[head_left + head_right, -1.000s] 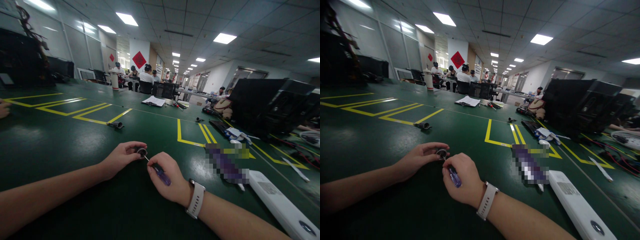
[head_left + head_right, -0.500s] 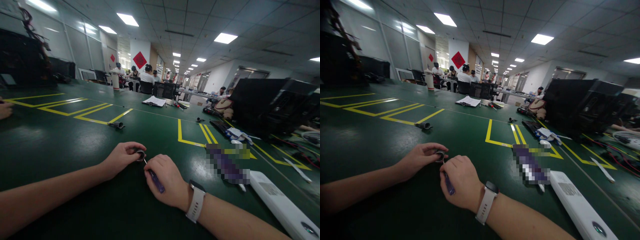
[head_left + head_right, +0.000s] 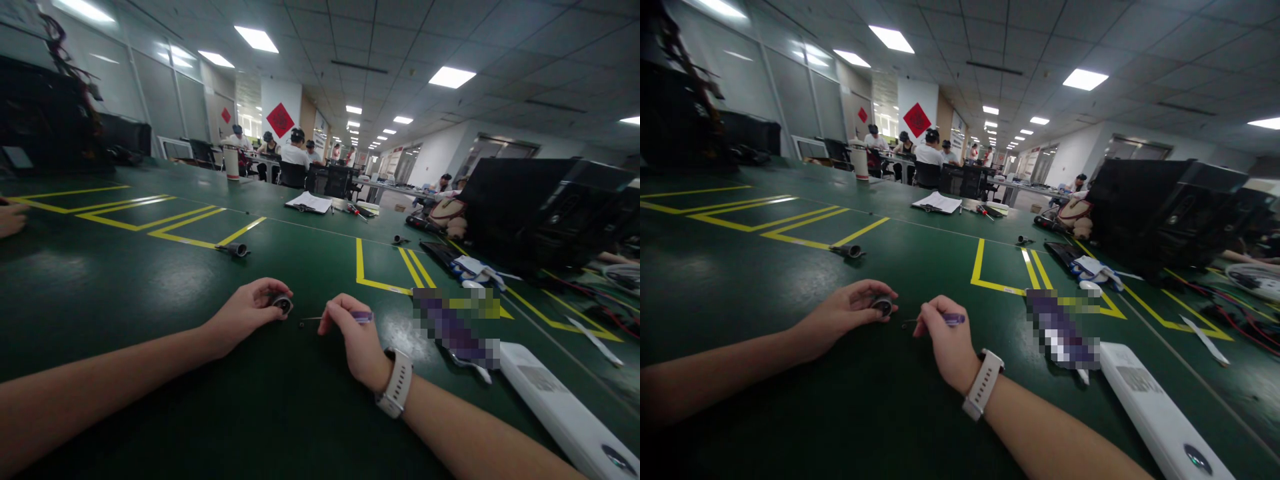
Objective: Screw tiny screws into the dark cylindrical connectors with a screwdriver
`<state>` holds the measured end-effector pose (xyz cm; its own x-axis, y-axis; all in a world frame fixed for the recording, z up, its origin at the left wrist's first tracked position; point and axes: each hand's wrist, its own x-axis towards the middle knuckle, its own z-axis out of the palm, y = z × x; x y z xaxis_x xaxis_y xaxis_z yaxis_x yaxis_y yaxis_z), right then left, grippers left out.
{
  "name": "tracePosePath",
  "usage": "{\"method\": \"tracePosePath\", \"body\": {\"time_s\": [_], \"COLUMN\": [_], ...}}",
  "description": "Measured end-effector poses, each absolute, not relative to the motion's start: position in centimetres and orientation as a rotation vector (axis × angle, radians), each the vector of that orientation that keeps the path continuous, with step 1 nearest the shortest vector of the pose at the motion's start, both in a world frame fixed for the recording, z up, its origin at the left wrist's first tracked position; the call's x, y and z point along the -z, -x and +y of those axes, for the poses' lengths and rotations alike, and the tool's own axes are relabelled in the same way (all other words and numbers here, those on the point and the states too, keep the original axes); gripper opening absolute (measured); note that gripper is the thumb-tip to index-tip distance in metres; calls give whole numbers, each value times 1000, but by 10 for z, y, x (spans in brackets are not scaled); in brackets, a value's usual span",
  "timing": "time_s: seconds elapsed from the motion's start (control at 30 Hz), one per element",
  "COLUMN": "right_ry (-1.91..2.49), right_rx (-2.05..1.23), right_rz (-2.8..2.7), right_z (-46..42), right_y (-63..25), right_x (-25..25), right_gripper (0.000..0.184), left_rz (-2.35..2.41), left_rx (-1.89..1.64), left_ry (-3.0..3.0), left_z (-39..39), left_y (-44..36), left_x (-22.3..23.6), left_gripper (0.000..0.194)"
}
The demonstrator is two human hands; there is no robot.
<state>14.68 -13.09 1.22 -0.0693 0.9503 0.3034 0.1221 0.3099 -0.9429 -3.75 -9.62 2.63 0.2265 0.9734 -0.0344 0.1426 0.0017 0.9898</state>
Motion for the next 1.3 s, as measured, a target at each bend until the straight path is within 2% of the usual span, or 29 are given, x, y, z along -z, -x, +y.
{"method": "tracePosePath", "body": {"time_s": [0.13,0.33,0.47,0.57,0.73,1.03,1.3], "right_ry": [1007,1041,1181,1297,1151,925,952], "right_rx": [-1187,-1189,-1037,-763,-356,-262,-318], "right_rz": [-1153,-1213,-1389,-1623,-1996,-2088,-1955], "right_z": [-117,-116,-122,-132,-142,-149,-147], "right_y": [-149,-148,-147,-144,-139,-141,-142], "right_x": [-3,0,-7,-12,-13,-15,-14], "right_gripper": [25,24,26,29,25,12,18], "left_rz": [1167,1166,1144,1128,1136,1132,1135], "left_rx": [-901,-860,-918,-934,-932,-938,-948], "left_ry": [-1376,-1386,-1386,-1387,-1412,-1431,-1424], "left_z": [-97,-96,-94,-95,-96,-96,-96], "left_y": [37,38,37,37,38,38,38], "left_x": [-29,-27,-25,-25,-25,-27,-27], "left_gripper": [42,45,45,41,37,36,36]}}
